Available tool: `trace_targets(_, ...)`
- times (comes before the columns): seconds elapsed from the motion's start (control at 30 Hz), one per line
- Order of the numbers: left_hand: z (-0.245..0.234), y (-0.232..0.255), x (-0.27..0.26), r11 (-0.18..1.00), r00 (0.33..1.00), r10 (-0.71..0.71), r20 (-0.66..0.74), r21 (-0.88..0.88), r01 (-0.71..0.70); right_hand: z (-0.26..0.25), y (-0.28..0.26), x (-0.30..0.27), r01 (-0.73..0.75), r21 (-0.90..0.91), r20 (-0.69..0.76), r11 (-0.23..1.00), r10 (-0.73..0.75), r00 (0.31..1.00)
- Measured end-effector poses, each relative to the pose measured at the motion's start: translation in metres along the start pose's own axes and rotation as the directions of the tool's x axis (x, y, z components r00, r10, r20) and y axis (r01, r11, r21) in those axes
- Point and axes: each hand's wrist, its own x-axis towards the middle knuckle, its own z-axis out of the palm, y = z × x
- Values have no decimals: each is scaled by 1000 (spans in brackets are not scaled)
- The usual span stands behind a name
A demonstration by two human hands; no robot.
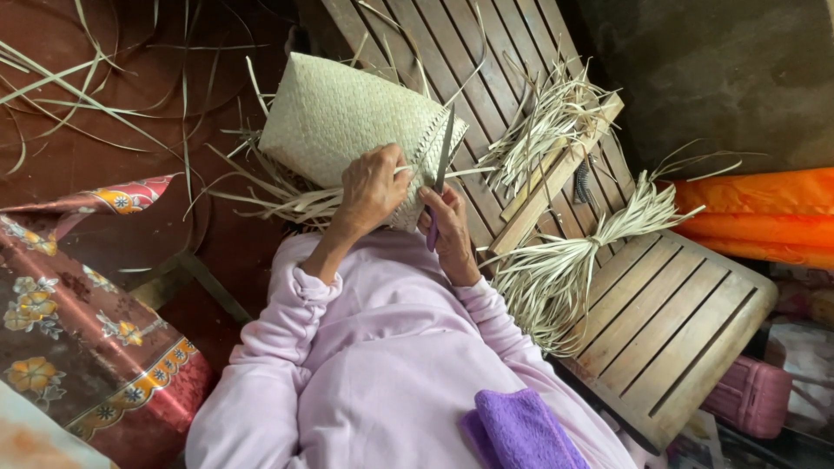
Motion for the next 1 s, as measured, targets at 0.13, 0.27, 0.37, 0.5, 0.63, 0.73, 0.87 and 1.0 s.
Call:
trace_targets(0.13,10,-19,8,998,1000,-8,23,-68,10,-12,7,3,36,-9,21,999,-36,999)
trace_targets(0.27,13,-22,11,998,1000,-18,12,-61,19,-34,17,15,95,-20,50,995,-94,994)
trace_targets(0.37,14,-20,10,998,1000,-15,-13,-62,14,-69,43,39,144,53,94,988,-149,984)
trace_targets(0.5,7,-9,6,995,998,-20,-65,-94,14,-69,29,26,233,95,132,968,-244,961)
trace_targets(0.63,20,-13,7,997,993,-14,-117,-81,5,-33,-9,-7,265,-47,112,963,-258,960)
trace_targets(0.73,27,-17,8,997,991,0,-133,-70,-9,-28,-16,-13,310,-192,117,931,-292,949)
trace_targets(0.87,23,-7,4,996,989,8,-149,-92,-22,-42,4,5,343,-230,58,911,-339,939)
trace_targets(1.0,30,13,-3,999,989,47,-143,-15,-50,-50,20,33,267,-94,-97,959,-276,956)
